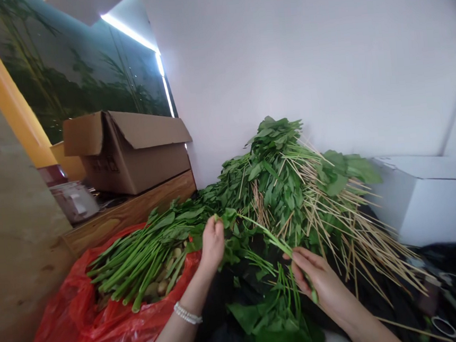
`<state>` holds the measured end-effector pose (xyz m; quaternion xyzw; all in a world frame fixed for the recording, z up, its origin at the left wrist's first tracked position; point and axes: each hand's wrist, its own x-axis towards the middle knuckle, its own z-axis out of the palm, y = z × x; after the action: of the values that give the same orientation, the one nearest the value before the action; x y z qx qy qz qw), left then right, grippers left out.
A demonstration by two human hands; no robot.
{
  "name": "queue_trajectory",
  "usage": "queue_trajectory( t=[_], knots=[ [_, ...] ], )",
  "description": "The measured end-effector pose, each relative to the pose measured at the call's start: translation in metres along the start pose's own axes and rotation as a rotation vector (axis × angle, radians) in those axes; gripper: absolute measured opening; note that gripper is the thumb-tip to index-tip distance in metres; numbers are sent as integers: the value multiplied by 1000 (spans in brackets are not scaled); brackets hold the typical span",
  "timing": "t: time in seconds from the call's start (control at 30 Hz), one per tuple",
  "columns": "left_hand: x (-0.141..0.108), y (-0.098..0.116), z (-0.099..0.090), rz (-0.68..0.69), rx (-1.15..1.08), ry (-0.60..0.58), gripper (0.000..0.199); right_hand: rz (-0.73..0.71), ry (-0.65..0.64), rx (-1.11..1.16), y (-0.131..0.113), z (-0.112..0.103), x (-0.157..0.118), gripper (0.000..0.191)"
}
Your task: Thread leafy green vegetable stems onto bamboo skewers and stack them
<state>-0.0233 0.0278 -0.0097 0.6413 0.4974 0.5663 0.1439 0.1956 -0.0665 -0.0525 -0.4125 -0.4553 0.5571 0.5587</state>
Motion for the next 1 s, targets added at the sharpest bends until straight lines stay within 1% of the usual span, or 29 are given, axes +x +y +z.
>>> queue_trajectory(
  t=[0.1, 0.17, 0.2, 0.23, 0.3, 0.37, 0.4, 0.47, 0.57, 0.63, 0.7, 0.8, 0.9, 0.97, 1.0],
  knots=[
    [13, 0, -19, -3, -65, 17, 23, 10, 14, -31, -2, -2, 1, 37],
    [12, 6, -25, 33, -90, 2, 24, 15, -3, -68, -2, 1, 0, 37],
    [9, 11, -26, 72, -68, -36, 23, 17, -15, -86, -2, 4, -1, 38],
    [5, 15, -26, 128, -21, -100, 22, 19, -29, -104, -2, 6, -2, 38],
    [-4, 21, -23, 280, 138, -284, 20, 26, -55, -137, -3, 9, -3, 39],
    [-11, 22, -19, 434, 335, -437, 25, 31, -73, -166, -4, 10, -4, 40],
    [-13, 21, -17, 502, 435, -480, 28, 33, -79, -177, -4, 10, -4, 40],
    [-15, 17, -16, 619, 623, -520, 28, 35, -86, -195, -5, 9, -4, 40],
    [-15, 12, -16, 737, 777, -564, 21, 38, -94, -207, -6, 9, -4, 41],
    [-15, 12, -16, 721, 783, -566, 15, 32, -106, -207, -7, 10, -4, 40],
    [-16, 15, -13, 623, 711, -523, 14, 19, -123, -199, -9, 12, -6, 40],
    [-19, 23, -2, 448, 495, -420, 17, -8, -119, -169, -13, 17, -8, 39],
    [-18, 29, 14, 325, 255, -317, 15, -35, -73, -106, -17, 17, -9, 39],
    [-9, 28, 19, 243, 137, -216, 15, -49, -36, -56, -19, 13, -8, 39],
    [-2, 26, 18, 203, 102, -153, 16, -57, -13, -33, -21, 9, -7, 39]
  ],
)
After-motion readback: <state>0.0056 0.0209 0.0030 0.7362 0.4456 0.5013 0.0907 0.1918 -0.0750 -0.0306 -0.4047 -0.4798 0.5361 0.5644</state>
